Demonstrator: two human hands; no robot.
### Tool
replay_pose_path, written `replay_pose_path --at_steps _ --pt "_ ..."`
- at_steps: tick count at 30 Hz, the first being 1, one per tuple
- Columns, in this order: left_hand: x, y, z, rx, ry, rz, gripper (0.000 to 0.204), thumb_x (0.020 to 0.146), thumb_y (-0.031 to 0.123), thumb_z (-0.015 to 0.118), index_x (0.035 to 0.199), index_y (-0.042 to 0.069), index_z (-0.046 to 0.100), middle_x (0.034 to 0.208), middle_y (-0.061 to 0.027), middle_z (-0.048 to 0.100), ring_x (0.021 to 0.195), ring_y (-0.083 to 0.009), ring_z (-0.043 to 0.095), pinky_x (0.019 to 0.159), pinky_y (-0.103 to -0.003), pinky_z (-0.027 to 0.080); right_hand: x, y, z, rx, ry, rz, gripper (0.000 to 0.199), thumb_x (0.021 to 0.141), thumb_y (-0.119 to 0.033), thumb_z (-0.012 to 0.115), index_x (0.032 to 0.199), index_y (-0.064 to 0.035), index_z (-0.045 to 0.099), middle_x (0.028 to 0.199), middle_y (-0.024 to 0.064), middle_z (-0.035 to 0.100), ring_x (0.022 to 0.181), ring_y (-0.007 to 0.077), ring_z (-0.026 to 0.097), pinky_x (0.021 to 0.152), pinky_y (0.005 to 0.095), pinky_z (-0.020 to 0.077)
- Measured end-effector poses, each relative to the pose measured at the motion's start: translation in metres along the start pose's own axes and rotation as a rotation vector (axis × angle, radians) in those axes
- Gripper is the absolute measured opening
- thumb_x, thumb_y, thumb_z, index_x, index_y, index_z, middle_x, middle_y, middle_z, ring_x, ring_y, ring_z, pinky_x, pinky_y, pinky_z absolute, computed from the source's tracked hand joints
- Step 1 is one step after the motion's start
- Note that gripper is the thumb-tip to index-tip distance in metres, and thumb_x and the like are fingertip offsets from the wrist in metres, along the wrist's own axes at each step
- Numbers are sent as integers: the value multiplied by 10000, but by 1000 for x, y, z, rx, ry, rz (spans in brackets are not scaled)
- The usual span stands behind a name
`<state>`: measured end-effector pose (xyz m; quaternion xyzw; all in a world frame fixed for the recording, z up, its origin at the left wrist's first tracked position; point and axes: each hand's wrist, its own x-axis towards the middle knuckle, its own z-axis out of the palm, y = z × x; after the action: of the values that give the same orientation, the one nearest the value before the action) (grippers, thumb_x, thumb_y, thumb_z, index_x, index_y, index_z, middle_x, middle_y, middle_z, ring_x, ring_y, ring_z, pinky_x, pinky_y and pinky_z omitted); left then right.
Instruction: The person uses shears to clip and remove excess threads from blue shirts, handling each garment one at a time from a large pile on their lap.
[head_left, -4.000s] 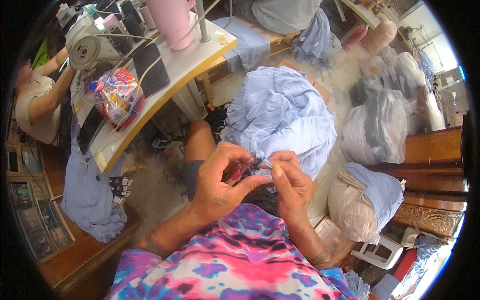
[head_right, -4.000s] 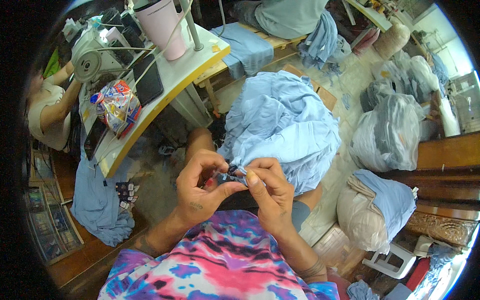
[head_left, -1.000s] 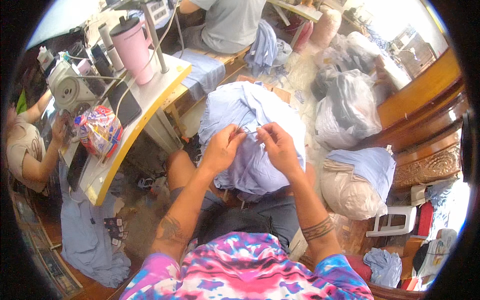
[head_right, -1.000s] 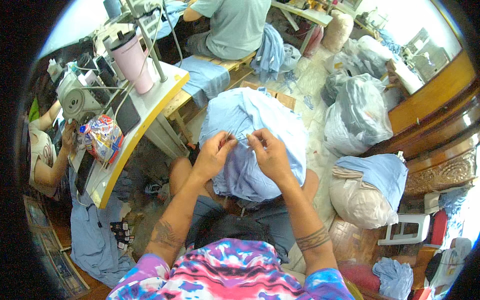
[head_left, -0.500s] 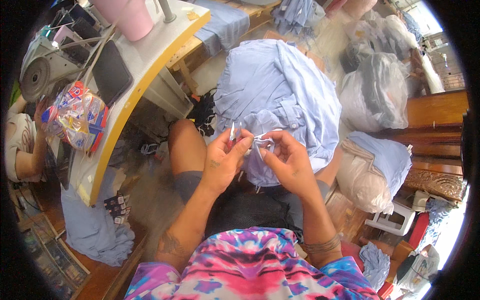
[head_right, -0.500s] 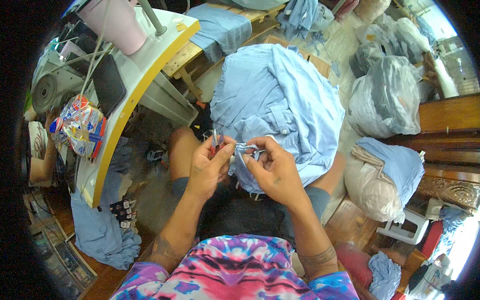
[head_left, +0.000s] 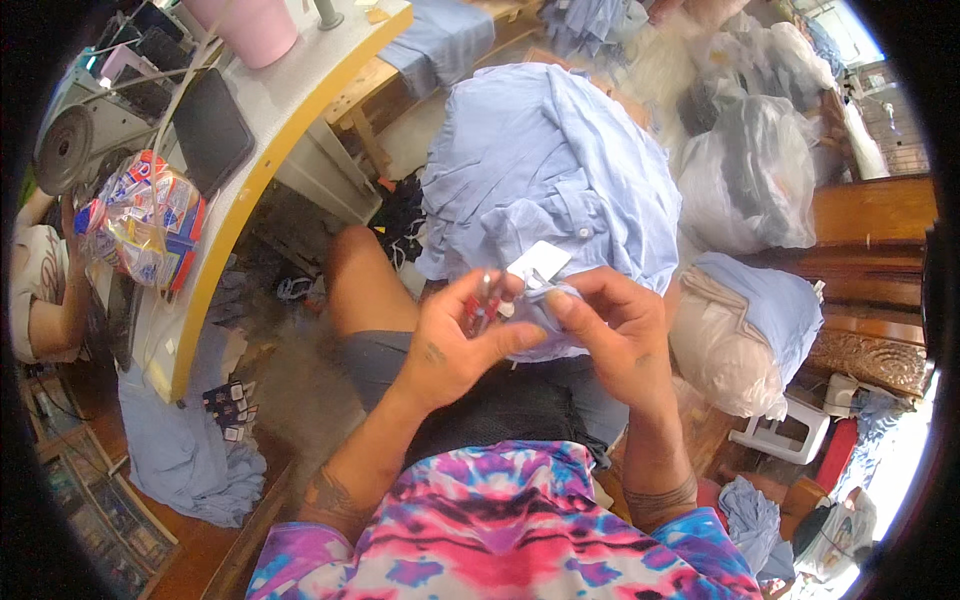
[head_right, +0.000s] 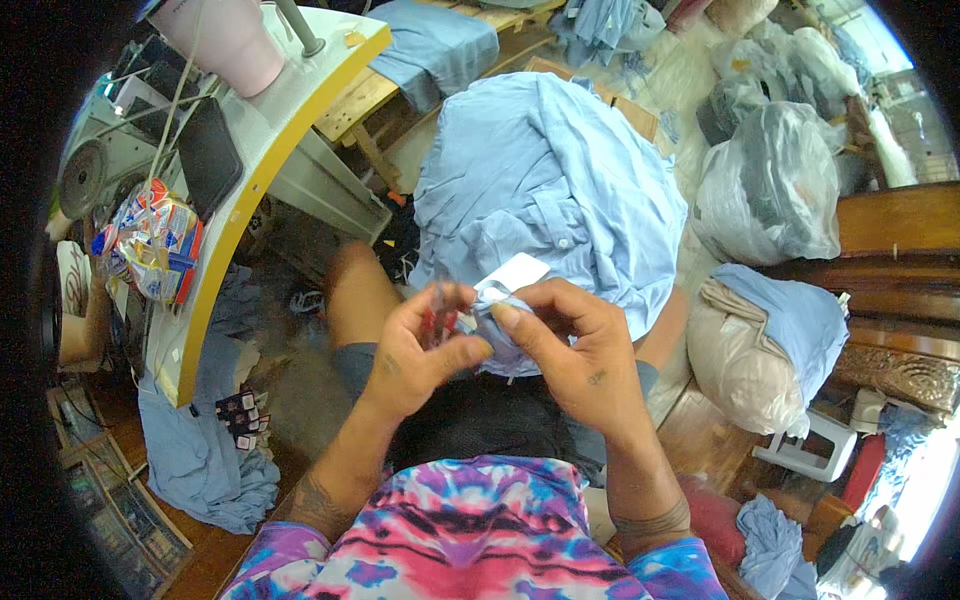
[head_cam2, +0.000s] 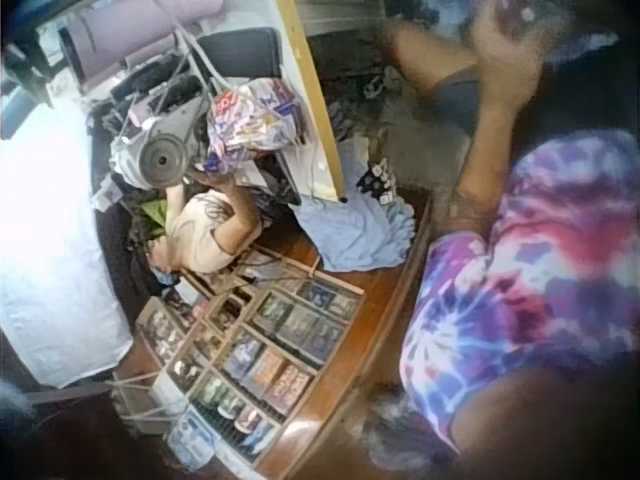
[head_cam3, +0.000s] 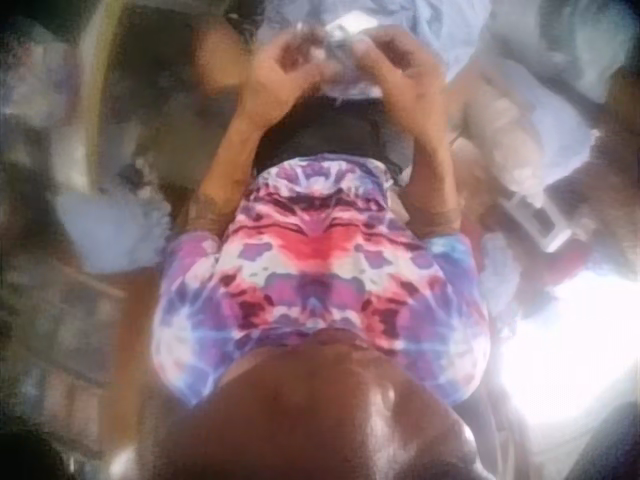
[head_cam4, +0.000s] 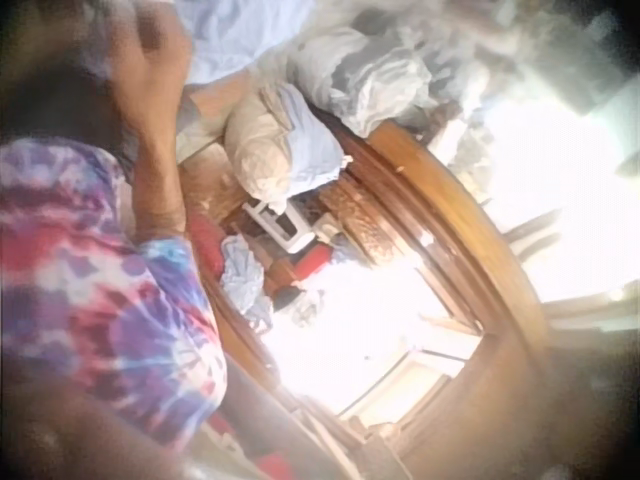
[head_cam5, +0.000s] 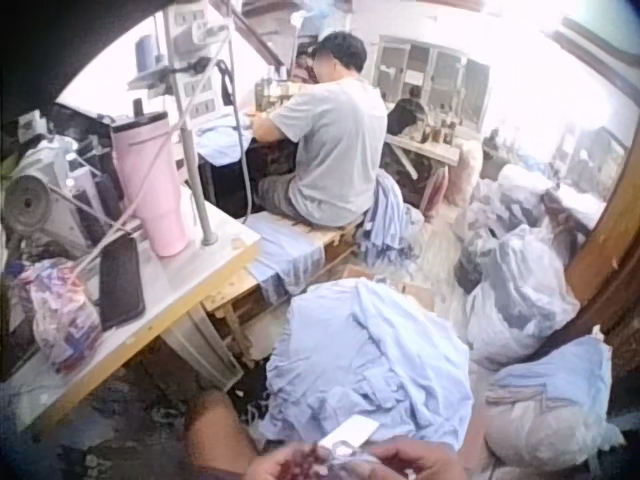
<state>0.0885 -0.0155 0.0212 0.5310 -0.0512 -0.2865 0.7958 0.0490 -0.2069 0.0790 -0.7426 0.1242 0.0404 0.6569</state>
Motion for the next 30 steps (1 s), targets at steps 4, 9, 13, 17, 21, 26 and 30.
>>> replay_pose_path --at_steps 4,9,13,17,21,26,30 --pt "-11 10 27 -76 -47 -75 242 943 143 763 1110 11 647 828 17 604 621 -29 492 518 -202 364 -6 -15 -18 183 11 8 179 1008 -176 708 1009 3 704 795 -54 631 707 0 506 610 198 380" --pt "-26 25 41 -335 -149 -256 197 948 157 763 1089 37 696 720 75 547 506 3 374 438 -203 230 -24 -16 -23 334 66 -32 216 1043 -219 665 1025 -5 679 785 -73 595 677 -20 442 589 174 313" --pt "-33 29 51 -241 -111 -277 175 969 176 740 1074 41 706 718 74 541 508 4 369 436 -206 232 -39 -5 -15 271 171 -178 225 1070 -222 619 1021 -8 668 745 -77 558 650 -18 416 563 180 289" --pt "-38 36 58 -186 -148 -271 164 983 187 725 1041 34 719 721 78 543 522 6 378 446 -199 238 -47 0 -12 350 221 -222 231 1086 -218 581 1030 -11 666 733 -72 552 646 -13 410 569 179 291" --pt "-40 47 64 -68 -113 -259 180 987 195 717 1022 18 712 723 71 541 537 1 393 458 -200 261 -49 6 -15 423 168 -307 206 1071 -205 598 1052 -11 668 813 -34 619 689 12 460 620 189 357" --pt "-39 45 64 42 -117 -186 204 986 205 706 1034 7 685 708 42 542 509 -10 402 432 -213 271 -56 14 -12 353 126 -347 178 1037 -171 649 1093 -3 659 971 28 685 806 48 535 726 217 430" --pt "-38 49 66 8 -100 -173 201 975 181 721 1038 -4 675 710 42 545 510 -5 398 437 -205 264 -54 18 -2 356 211 -369 166 1042 -164 642 1087 -5 649 986 38 687 822 51 541 739 221 433"
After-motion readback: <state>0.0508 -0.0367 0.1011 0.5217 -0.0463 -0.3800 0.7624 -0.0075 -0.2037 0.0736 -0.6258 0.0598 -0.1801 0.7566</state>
